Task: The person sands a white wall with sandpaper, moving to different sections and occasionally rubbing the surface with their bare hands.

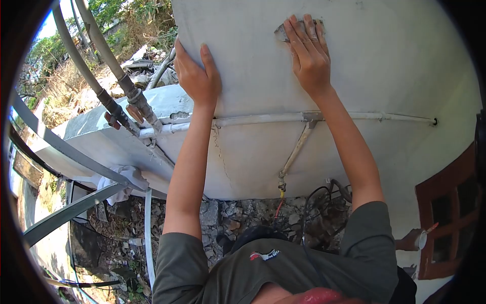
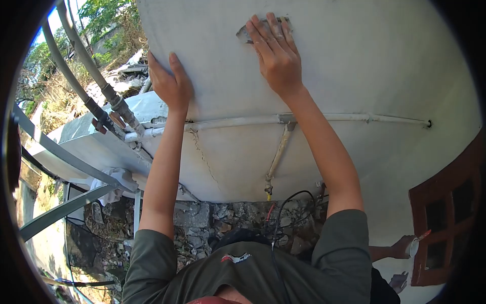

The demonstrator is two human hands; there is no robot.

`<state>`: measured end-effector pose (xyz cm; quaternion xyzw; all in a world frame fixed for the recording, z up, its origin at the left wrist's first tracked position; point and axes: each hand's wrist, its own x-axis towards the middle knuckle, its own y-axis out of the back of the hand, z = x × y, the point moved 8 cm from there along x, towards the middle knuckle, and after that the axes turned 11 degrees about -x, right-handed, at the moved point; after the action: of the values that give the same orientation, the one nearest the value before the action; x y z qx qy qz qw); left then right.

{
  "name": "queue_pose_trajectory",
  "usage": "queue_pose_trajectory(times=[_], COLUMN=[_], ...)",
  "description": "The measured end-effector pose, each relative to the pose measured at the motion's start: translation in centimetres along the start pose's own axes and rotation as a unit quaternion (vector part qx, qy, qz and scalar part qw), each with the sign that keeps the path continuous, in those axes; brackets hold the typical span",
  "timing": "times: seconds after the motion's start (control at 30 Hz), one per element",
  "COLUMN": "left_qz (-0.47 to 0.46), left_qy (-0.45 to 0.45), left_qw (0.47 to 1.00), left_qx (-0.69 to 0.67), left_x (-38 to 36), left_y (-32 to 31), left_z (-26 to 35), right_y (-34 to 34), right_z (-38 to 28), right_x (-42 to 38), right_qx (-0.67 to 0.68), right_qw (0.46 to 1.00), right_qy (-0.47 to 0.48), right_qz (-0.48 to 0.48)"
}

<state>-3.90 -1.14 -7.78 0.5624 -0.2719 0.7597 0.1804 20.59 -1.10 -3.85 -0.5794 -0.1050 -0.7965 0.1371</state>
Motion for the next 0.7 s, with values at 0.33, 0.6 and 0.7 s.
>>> queue_pose_trajectory(times=[0.33, 0.6, 0.7], left_qz=[0.004, -0.023, -0.014], left_qy=[-0.006, 0.063, 0.037], left_qw=[1.0, 0.997, 0.999], left_qx=[-0.003, -0.034, -0.027], left_x=[0.0, -0.3, -0.2], left_y=[0.0, -0.1, 0.0], left_z=[-0.2, -0.6, -0.7], right_y=[0.3, -1.5, 0.0], right_z=[4.0, -5.0, -1.1], right_x=[-0.1, -1.9, 1.9], right_qx=[-0.056, 0.015, -0.057], right_qw=[0.994, 0.999, 0.997], right_qy=[-0.073, 0.033, 0.054], right_qz=[0.06, -0.036, -0.021])
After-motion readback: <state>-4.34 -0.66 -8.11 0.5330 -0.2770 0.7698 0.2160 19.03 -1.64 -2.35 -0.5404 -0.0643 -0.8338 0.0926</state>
